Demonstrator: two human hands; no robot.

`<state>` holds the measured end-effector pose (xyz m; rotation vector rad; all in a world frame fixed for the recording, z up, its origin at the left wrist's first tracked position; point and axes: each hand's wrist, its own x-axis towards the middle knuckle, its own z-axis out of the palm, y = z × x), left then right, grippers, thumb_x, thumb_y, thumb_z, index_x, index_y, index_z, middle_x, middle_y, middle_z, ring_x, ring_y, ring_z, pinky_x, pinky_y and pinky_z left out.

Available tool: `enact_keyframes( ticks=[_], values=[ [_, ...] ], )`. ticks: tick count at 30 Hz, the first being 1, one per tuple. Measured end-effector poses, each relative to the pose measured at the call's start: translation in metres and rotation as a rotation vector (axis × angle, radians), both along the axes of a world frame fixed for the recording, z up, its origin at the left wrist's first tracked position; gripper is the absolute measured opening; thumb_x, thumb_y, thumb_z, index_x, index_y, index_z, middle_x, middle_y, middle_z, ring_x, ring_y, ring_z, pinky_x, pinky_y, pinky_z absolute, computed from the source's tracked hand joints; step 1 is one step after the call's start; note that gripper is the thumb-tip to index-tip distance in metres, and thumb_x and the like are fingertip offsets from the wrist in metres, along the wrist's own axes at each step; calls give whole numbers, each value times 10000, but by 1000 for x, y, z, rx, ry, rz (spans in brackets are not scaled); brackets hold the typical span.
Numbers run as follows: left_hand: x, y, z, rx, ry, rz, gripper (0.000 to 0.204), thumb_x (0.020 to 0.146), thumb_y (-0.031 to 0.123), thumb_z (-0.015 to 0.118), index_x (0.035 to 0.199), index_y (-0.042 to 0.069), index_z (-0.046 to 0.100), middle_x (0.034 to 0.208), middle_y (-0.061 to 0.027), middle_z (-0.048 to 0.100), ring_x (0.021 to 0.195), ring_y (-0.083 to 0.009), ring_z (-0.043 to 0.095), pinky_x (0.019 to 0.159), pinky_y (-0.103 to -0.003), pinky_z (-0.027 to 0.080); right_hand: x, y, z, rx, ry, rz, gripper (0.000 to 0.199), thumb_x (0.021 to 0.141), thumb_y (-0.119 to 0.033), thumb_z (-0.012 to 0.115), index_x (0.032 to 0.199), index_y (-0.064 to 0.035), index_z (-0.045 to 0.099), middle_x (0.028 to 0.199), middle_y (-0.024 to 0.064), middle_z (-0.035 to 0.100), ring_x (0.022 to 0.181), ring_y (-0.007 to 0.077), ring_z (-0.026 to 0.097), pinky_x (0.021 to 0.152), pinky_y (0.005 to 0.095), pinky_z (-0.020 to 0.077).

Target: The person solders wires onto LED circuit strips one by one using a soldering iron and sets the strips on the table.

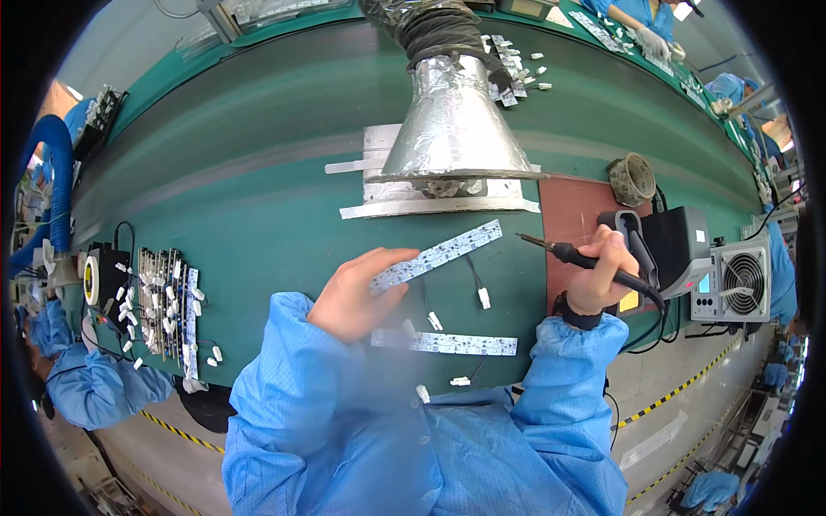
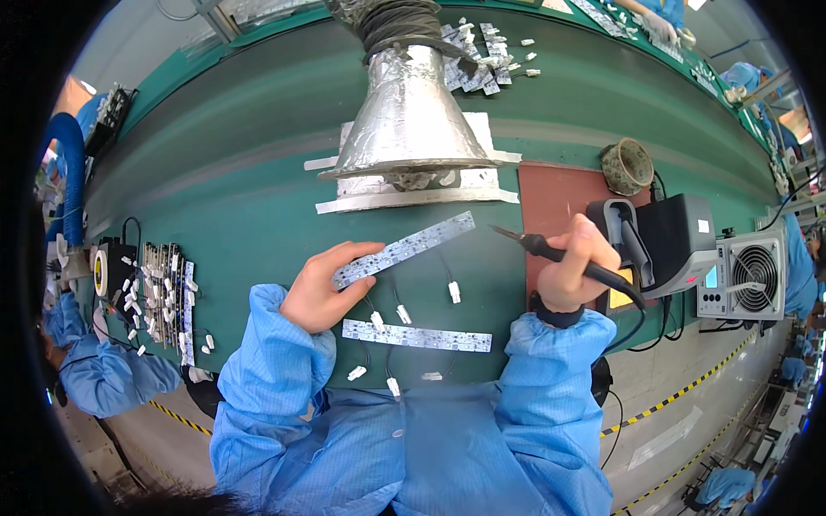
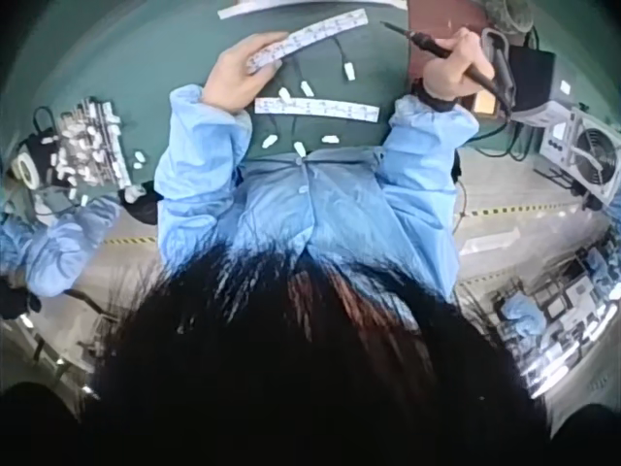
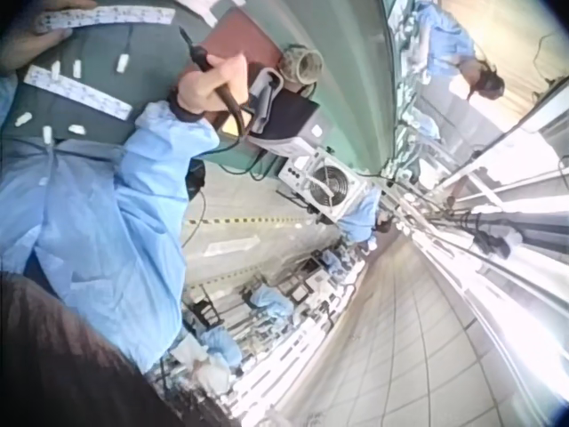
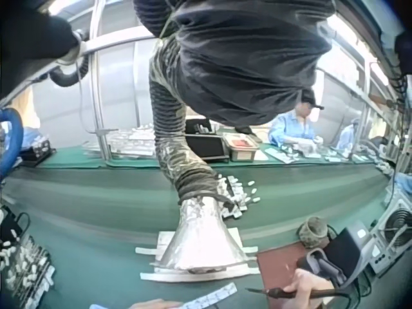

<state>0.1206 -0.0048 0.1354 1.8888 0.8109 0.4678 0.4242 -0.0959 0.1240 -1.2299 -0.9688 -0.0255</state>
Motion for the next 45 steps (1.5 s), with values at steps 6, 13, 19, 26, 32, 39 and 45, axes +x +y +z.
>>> enact_keyframes(
  ticks=[6, 13, 19, 26, 32, 39, 45],
  values=[
    [-1, -1, 2, 15, 7, -2, 408, 890, 24, 675, 1297, 8, 649, 1210, -198, 697, 1085, -369, 665, 1014, -398, 488, -11, 1, 1, -65, -104, 5, 457, 991, -186, 547, 606, 60, 576, 609, 105, 591, 608, 158, 509, 611, 315, 409],
    [-1, -1, 3, -3, 30, 1, 407, 886, 27, 680, 1292, 4, 653, 1237, -206, 696, 1136, -379, 658, 1055, -421, 469, -16, 4, 5, -101, -140, 1, 486, 984, -207, 557, 580, 62, 583, 580, 99, 592, 551, 148, 499, 583, 314, 401],
    [0, -2, 3, 4, 13, 4, 399, 885, 22, 681, 1283, 0, 656, 1219, -211, 698, 1111, -384, 661, 1034, -418, 481, -15, 4, 3, -93, -149, -8, 484, 988, -211, 558, 588, 59, 599, 585, 99, 602, 545, 150, 511, 574, 314, 404],
    [1, -3, 4, 19, 9, -3, 407, 879, -5, 668, 1286, -13, 646, 1120, -208, 686, 1027, -371, 667, 940, -395, 512, -15, 3, 3, -102, -150, -5, 486, 988, -211, 560, 588, 62, 598, 583, 100, 598, 549, 150, 516, 571, 316, 404],
    [1, -3, 0, 52, -14, -9, 409, 876, -15, 664, 1285, -18, 642, 1081, -203, 677, 993, -365, 666, 917, -387, 515, -13, 4, 3, -91, -157, 34, 458, 985, -199, 560, 618, 70, 607, 579, 84, 571, 543, 136, 484, 540, 305, 354],
    [-14, -11, 17, 95, 33, 11, 433, 852, -22, 685, 1283, -27, 640, 1048, -194, 676, 962, -331, 674, 892, -360, 515, 8, 4, 7, 206, 206, -150, 476, 1032, -156, 473, 578, -16, 439, 568, 53, 438, 541, 125, 369, 533, 298, 284],
    [-103, -39, 8, -16, -78, 395, 492, 887, 8, 693, 1356, -85, 578, 1246, -157, 675, 1108, -186, 649, 949, -290, 499, 5, 2, 3, 135, 134, -99, 465, 1023, -145, 495, 586, 12, 490, 555, 54, 452, 550, 124, 389, 565, 300, 309]
  ],
)
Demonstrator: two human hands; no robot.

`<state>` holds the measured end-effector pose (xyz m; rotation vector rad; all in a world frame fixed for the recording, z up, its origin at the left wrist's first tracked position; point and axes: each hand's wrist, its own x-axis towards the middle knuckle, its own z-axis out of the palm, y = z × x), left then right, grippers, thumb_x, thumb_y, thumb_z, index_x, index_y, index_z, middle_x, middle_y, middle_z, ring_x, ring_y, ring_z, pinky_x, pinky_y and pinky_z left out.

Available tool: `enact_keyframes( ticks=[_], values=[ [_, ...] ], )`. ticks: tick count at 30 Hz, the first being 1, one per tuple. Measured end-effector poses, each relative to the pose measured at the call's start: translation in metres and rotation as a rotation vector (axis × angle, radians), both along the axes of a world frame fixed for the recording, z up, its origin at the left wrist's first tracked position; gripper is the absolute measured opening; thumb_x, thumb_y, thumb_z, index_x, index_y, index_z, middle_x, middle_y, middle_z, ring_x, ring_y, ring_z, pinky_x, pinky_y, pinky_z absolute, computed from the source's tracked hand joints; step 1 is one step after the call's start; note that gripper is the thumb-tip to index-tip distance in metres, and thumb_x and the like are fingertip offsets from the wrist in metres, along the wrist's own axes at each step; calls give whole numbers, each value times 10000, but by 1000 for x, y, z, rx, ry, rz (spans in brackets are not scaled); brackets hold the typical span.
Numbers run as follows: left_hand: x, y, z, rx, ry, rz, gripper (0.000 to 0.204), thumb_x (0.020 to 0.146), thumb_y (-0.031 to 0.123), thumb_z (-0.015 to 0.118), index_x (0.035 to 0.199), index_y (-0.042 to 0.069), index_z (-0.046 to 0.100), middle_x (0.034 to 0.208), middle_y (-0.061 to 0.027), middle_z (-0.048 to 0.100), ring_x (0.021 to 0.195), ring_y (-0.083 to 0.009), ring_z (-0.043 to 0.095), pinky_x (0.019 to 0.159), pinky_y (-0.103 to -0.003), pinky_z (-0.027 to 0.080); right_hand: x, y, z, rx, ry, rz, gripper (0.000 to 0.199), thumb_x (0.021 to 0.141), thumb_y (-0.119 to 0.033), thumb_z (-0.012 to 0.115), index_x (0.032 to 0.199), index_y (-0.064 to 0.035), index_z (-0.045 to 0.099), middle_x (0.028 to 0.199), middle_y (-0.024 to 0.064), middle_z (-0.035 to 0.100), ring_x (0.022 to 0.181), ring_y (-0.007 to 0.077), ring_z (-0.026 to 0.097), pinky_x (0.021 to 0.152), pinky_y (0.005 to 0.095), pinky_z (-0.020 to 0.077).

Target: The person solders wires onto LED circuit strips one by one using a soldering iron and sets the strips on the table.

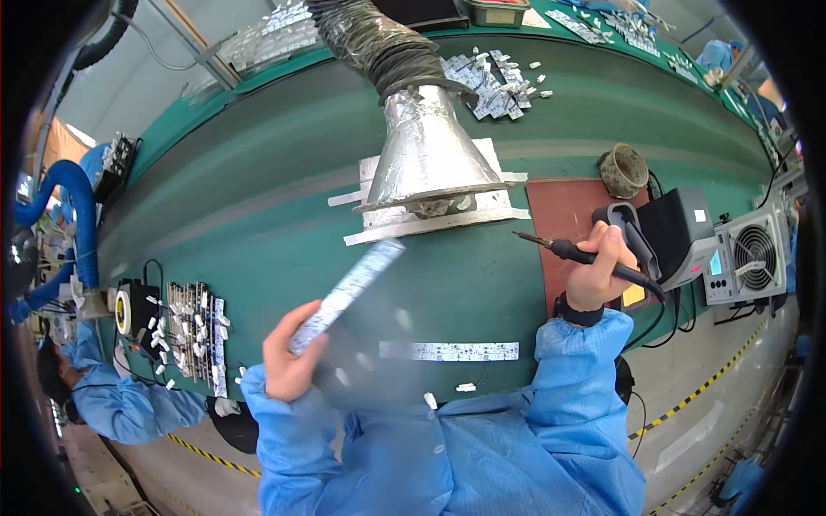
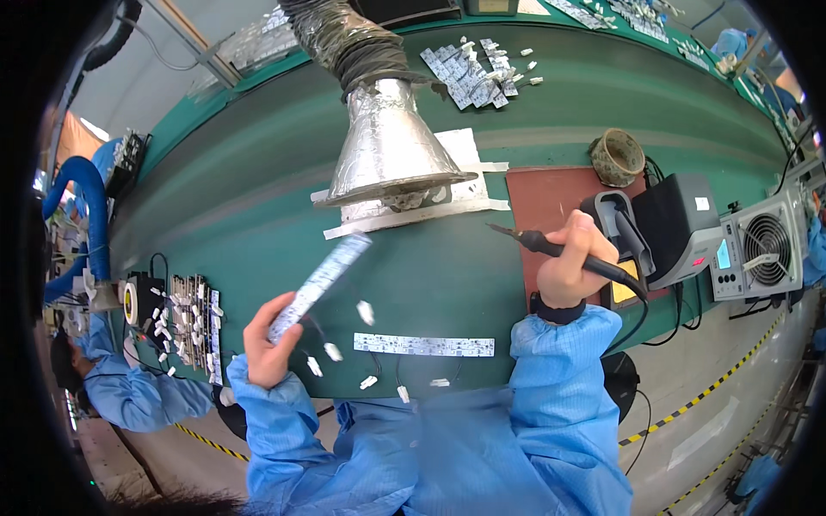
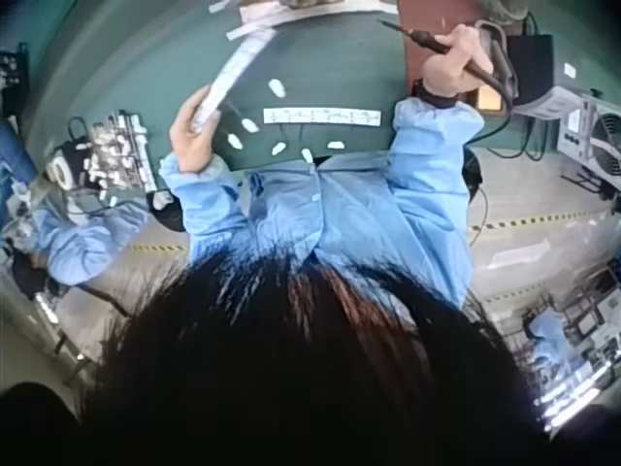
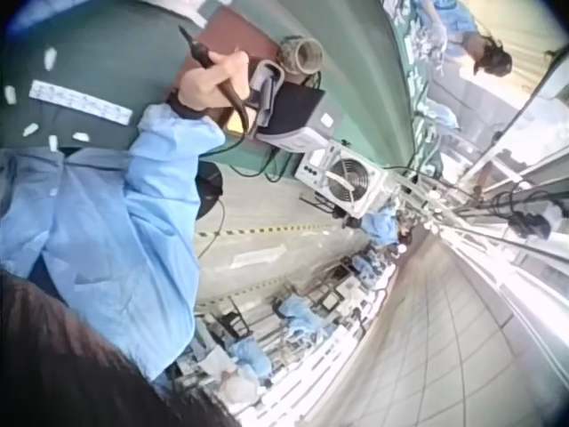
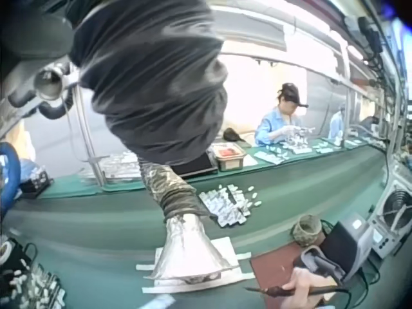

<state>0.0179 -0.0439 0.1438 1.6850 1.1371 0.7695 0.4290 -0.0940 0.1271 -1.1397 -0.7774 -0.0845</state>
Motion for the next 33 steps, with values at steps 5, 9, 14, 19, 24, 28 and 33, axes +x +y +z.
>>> enact_keyframes(
  ticks=[5, 9, 14, 19, 24, 28, 33],
  values=[
    [-3, 23, -14, 185, 54, 228, 499, 912, 4, 676, 1398, -26, 567, 1326, -143, 631, 1208, -233, 614, 1039, -341, 469, -2, -3, 1, -43, -35, 53, 456, 1020, -120, 511, 593, 40, 525, 558, 55, 489, 562, 126, 424, 567, 293, 337],
    [35, 11, 12, 489, 367, -38, 504, 805, 15, 766, 1293, 15, 640, 1360, -184, 589, 1268, -364, 567, 1079, -431, 451, -8, -1, 3, -57, 5, 12, 453, 1015, -111, 520, 592, 48, 539, 574, 66, 513, 588, 125, 443, 587, 299, 347],
    [86, -20, 3, 551, 459, -583, 467, 793, 201, 837, 1214, 57, 694, 1100, -121, 657, 1057, -315, 621, 898, -392, 505, -6, -2, 3, -45, -8, 37, 460, 1009, -118, 528, 585, 58, 536, 580, 60, 502, 593, 122, 444, 605, 289, 354],
    [90, -12, 12, 432, 477, -708, 342, 796, 136, 810, 1116, 45, 727, 982, -121, 643, 902, -304, 642, 790, -372, 527, -2, -6, 4, -22, -13, 28, 464, 1009, -110, 504, 569, 39, 504, 570, 57, 485, 579, 129, 422, 558, 308, 325],
    [103, 13, 12, 141, 230, -340, 280, 848, 87, 761, 1113, 6, 723, 986, -162, 698, 892, -293, 701, 789, -368, 550, -10, -8, 14, 2, -33, -40, 471, 1021, -133, 475, 576, 20, 486, 574, 66, 475, 572, 135, 419, 542, 307, 306],
    [120, 28, -10, -76, 113, -235, 408, 911, 101, 733, 1306, 39, 652, 1188, -173, 715, 1049, -254, 713, 910, -343, 551, -25, -24, 16, -104, -234, -38, 467, 1039, -187, 445, 606, -13, 472, 573, 74, 452, 556, 142, 418, 517, 315, 270],
    [117, 26, -17, -89, 53, -281, 471, 918, 33, 675, 1382, 38, 594, 1258, -145, 687, 1155, -271, 668, 1001, -345, 511, -61, -10, 20, 125, -544, 280, 398, 986, -144, 491, 602, -41, 501, 468, 50, 408, 381, 177, 347, 411, 335, 247]
  ],
)
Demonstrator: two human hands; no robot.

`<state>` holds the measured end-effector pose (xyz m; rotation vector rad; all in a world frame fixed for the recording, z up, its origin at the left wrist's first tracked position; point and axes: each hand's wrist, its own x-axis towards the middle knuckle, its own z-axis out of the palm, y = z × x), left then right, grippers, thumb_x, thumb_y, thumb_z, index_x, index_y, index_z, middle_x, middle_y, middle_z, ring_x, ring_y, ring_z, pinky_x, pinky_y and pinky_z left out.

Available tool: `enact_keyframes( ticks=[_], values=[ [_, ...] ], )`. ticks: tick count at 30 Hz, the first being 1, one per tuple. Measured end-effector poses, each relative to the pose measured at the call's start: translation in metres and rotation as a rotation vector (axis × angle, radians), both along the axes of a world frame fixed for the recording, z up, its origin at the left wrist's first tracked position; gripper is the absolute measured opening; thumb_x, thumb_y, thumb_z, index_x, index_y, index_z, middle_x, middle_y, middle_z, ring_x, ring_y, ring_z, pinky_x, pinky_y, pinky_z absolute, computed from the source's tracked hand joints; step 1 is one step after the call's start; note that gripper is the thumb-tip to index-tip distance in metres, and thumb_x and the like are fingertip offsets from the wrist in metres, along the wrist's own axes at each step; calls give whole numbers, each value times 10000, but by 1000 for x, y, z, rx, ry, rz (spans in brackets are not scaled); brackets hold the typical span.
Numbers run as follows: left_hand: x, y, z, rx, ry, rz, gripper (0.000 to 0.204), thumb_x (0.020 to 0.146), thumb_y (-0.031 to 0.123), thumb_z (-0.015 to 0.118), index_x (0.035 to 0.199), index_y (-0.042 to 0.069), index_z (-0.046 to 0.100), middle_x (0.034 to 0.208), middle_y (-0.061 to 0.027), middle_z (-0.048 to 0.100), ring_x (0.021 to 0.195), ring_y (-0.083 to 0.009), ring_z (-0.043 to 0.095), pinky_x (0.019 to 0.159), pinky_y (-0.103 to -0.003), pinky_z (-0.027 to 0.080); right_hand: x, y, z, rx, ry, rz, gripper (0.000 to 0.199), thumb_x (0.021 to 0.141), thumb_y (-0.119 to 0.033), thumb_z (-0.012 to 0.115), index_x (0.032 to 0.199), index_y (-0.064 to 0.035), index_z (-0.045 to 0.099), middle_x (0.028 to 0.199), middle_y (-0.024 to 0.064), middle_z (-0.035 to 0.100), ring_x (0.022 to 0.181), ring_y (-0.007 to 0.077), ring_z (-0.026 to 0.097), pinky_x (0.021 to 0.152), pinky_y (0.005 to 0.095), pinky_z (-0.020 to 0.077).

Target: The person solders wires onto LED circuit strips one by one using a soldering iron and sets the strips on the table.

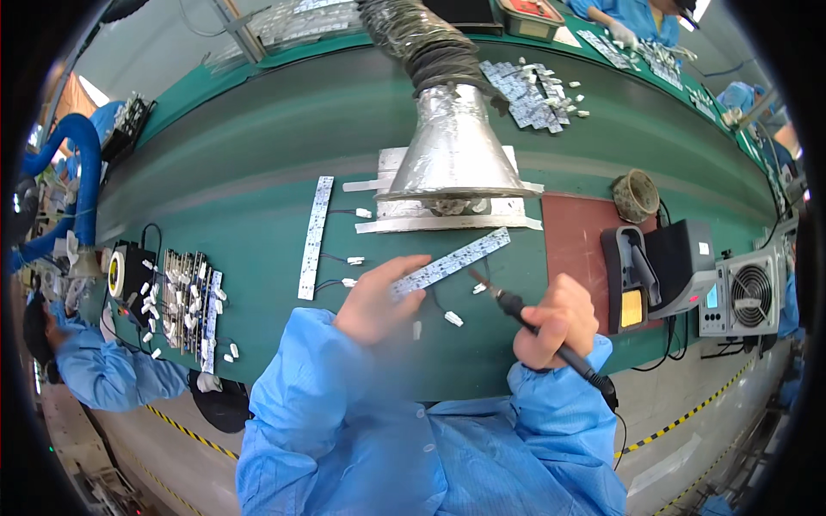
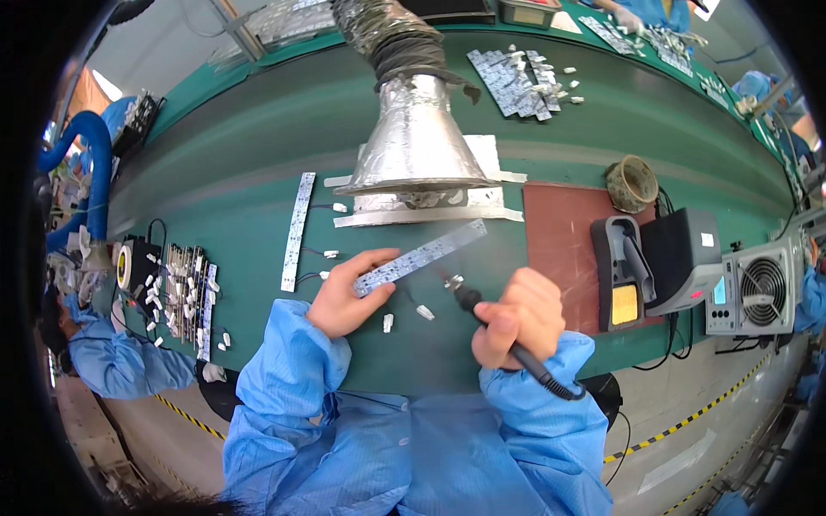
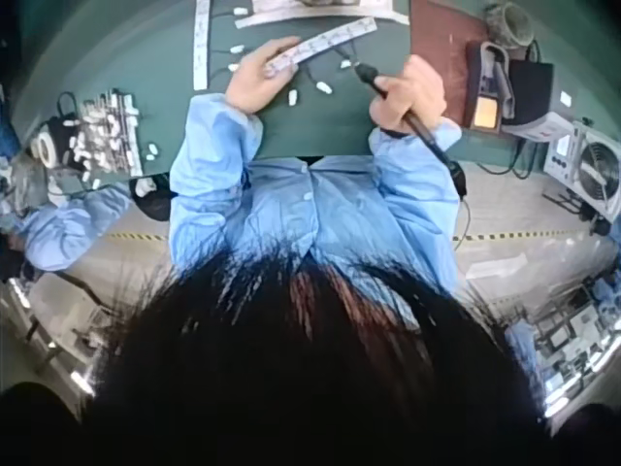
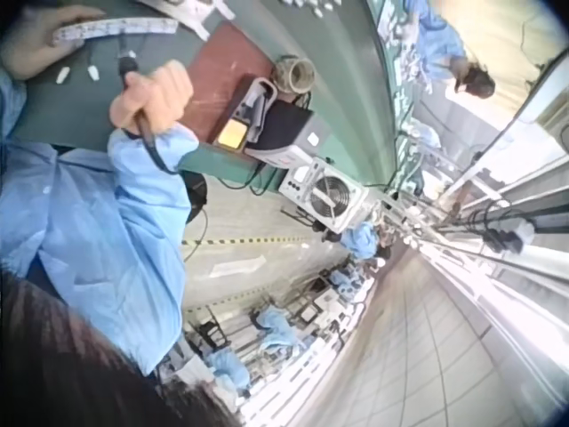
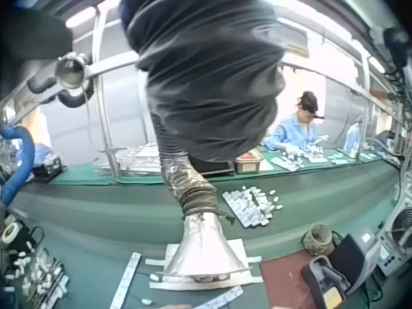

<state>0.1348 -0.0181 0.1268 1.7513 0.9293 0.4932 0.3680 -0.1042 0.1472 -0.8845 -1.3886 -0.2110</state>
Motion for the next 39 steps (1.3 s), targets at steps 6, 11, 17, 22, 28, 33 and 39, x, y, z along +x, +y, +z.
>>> enact_keyframes(
  ticks=[6, 11, 17, 22, 28, 33, 39],
  values=[
    [2, -6, 5, 215, -6, -14, 428, 891, 12, 685, 1313, 1, 616, 1112, -183, 662, 1027, -359, 656, 911, -377, 519, -22, 6, -6, -72, -28, 160, 396, 961, -147, 521, 585, -22, 536, 458, 30, 377, 384, 160, 325, 417, 327, 239],
    [2, -5, 2, 252, -15, -28, 441, 880, -19, 687, 1314, 1, 615, 1086, -183, 663, 995, -365, 669, 855, -380, 535, -27, 11, -10, -79, -20, 160, 398, 962, -150, 523, 588, -17, 548, 462, 28, 369, 385, 162, 322, 419, 327, 230],
    [2, -4, -1, 270, -37, -29, 446, 876, -27, 679, 1316, 6, 614, 1095, -186, 667, 995, -370, 674, 866, -382, 542, -24, 11, -13, -112, -44, 207, 343, 933, -102, 553, 604, -5, 561, 486, 33, 389, 396, 166, 334, 416, 324, 241],
    [2, -6, -3, 272, -38, 1, 442, 872, -26, 671, 1309, 23, 625, 1113, -170, 675, 1005, -367, 681, 860, -388, 549, -24, 11, -14, -112, -55, 231, 281, 890, -54, 586, 615, 0, 567, 507, 33, 410, 408, 167, 342, 414, 320, 258],
    [2, -6, -3, 274, -36, -9, 441, 877, -29, 682, 1312, 8, 617, 1105, -183, 674, 993, -366, 681, 858, -382, 547, -27, 12, -14, -108, -44, 204, 387, 970, -136, 531, 607, -5, 557, 465, 33, 384, 382, 157, 323, 410, 326, 225],
    [3, -6, 0, 253, -9, -2, 431, 882, -20, 684, 1307, 7, 618, 1102, -182, 674, 989, -364, 680, 853, -384, 545, -24, 12, -14, -118, -62, 247, 288, 919, -59, 586, 637, -1, 576, 521, 33, 408, 417, 168, 353, 418, 321, 269],
    [3, -6, 1, 230, -4, -14, 424, 890, -15, 677, 1310, 5, 615, 1098, -181, 672, 989, -363, 676, 860, -382, 540, -21, 12, -15, -96, -28, 241, 322, 931, -70, 568, 615, -4, 567, 507, 36, 408, 409, 170, 352, 414, 324, 263]
  ],
)
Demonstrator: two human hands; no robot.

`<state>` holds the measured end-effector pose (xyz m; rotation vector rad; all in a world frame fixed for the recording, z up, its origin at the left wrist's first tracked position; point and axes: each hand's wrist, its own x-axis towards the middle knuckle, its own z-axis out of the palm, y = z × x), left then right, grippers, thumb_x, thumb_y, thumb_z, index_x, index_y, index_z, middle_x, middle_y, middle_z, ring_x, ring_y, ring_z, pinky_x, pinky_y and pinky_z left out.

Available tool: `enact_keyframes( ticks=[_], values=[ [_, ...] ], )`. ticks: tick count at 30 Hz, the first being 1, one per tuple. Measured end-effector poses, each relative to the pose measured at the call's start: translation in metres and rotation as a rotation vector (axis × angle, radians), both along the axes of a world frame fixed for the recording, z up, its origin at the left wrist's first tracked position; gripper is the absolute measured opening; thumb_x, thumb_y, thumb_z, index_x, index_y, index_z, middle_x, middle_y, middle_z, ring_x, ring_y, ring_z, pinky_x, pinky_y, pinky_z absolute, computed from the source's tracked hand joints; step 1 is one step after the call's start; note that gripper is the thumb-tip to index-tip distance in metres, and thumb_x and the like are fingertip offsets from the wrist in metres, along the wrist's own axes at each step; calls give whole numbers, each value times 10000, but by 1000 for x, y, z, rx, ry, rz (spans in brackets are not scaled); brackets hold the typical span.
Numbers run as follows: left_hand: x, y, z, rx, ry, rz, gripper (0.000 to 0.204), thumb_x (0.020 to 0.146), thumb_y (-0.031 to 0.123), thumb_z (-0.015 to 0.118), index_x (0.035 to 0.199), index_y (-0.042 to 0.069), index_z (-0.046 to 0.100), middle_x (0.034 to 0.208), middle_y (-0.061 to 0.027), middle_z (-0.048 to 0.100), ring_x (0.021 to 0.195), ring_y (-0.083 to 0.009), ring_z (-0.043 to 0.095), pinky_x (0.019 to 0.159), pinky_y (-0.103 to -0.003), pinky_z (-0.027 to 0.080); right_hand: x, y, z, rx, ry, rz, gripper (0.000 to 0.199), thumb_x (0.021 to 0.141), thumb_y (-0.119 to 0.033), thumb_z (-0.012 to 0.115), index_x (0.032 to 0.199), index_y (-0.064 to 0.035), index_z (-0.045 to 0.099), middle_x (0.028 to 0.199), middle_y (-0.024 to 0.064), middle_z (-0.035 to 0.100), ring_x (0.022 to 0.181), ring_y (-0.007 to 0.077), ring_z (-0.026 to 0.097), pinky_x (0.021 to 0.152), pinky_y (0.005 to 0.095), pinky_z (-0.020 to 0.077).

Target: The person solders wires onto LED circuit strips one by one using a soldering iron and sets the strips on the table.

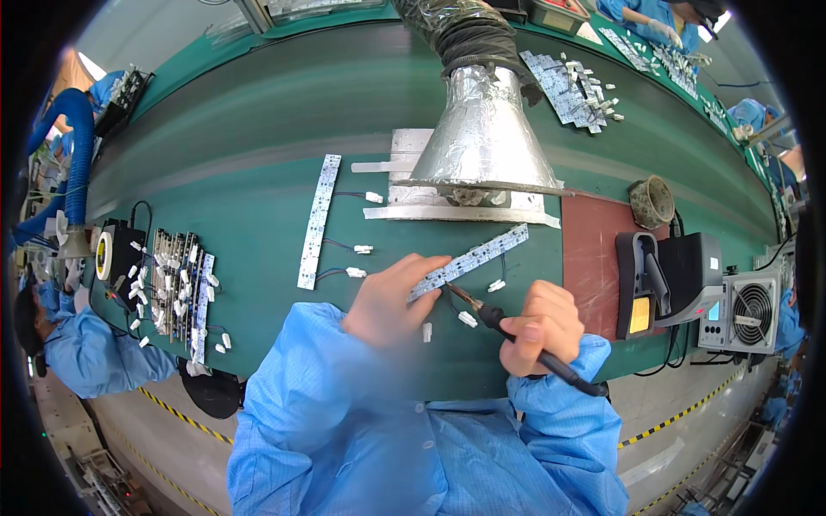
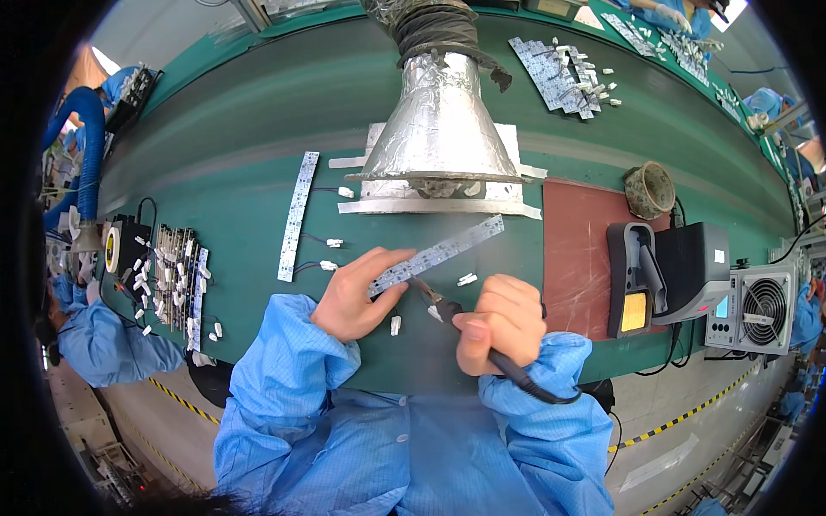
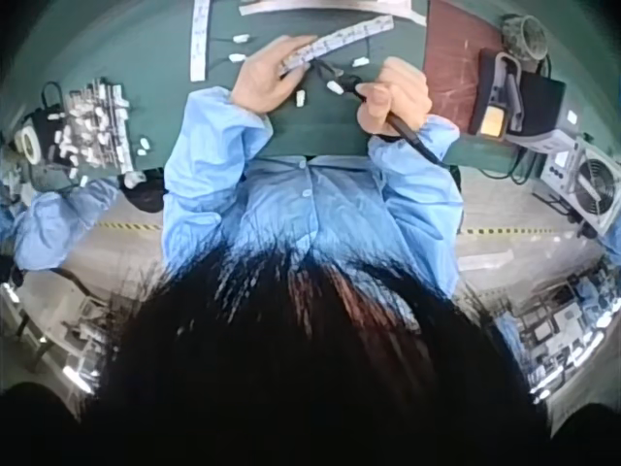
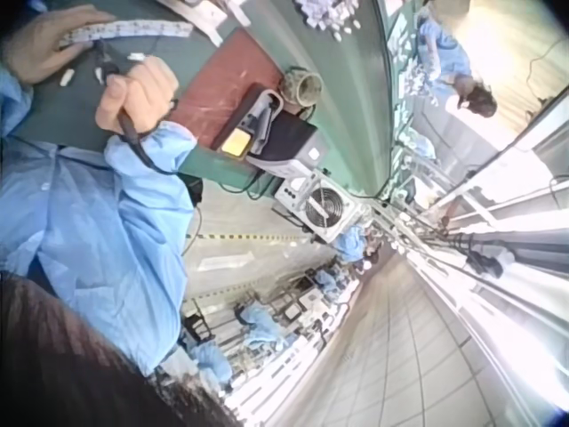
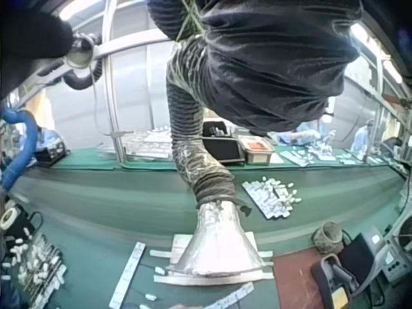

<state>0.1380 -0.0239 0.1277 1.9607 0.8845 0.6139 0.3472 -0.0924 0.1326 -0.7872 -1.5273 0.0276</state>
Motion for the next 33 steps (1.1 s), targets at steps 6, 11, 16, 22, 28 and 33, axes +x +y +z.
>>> enact_keyframes(
  ticks=[6, 11, 16, 22, 28, 33],
  values=[
    [-2, -1, 3, -26, -25, 8, 413, 898, -8, 672, 1306, -6, 614, 1109, -188, 666, 1011, -364, 665, 888, -383, 527, 26, -9, 10, -156, 74, -319, 487, 1018, -220, 468, 578, -13, 496, 488, 77, 404, 418, 186, 372, 433, 346, 232],
    [-2, 0, 2, -37, -7, -8, 411, 896, -17, 666, 1303, -10, 614, 1106, -188, 663, 1005, -357, 664, 890, -375, 522, 35, -6, 8, -215, 80, -384, 486, 1011, -235, 476, 582, -7, 489, 502, 78, 389, 439, 169, 371, 448, 343, 224],
    [-1, -1, 6, -73, 28, 15, 420, 897, 4, 667, 1313, 35, 622, 1119, -154, 668, 1018, -343, 669, 891, -373, 527, 30, -3, 6, -231, 93, -330, 474, 1004, -233, 474, 594, 0, 510, 509, 69, 378, 457, 165, 354, 458, 341, 221],
    [-1, -1, 1, -42, 2, 26, 437, 888, 13, 676, 1318, 80, 632, 1135, -123, 675, 1022, -337, 679, 874, -374, 542, 29, -2, 6, -237, 87, -326, 461, 996, -224, 484, 596, 4, 520, 508, 70, 390, 456, 167, 361, 458, 343, 221],
    [-1, -1, 2, -66, 21, 22, 434, 888, 16, 671, 1316, 83, 634, 1134, -118, 676, 1023, -337, 679, 874, -374, 544, 29, 0, 3, -213, 93, -315, 464, 991, -220, 489, 590, 11, 526, 503, 76, 410, 447, 172, 375, 453, 344, 222],
    [-1, -1, 2, -49, -5, 1, 412, 899, -17, 683, 1306, -5, 617, 1057, -170, 653, 956, -321, 659, 862, -360, 516, 30, 0, 5, -185, 92, -295, 414, 958, -126, 549, 573, 25, 560, 497, 77, 485, 415, 194, 432, 419, 330, 299]
  ],
)
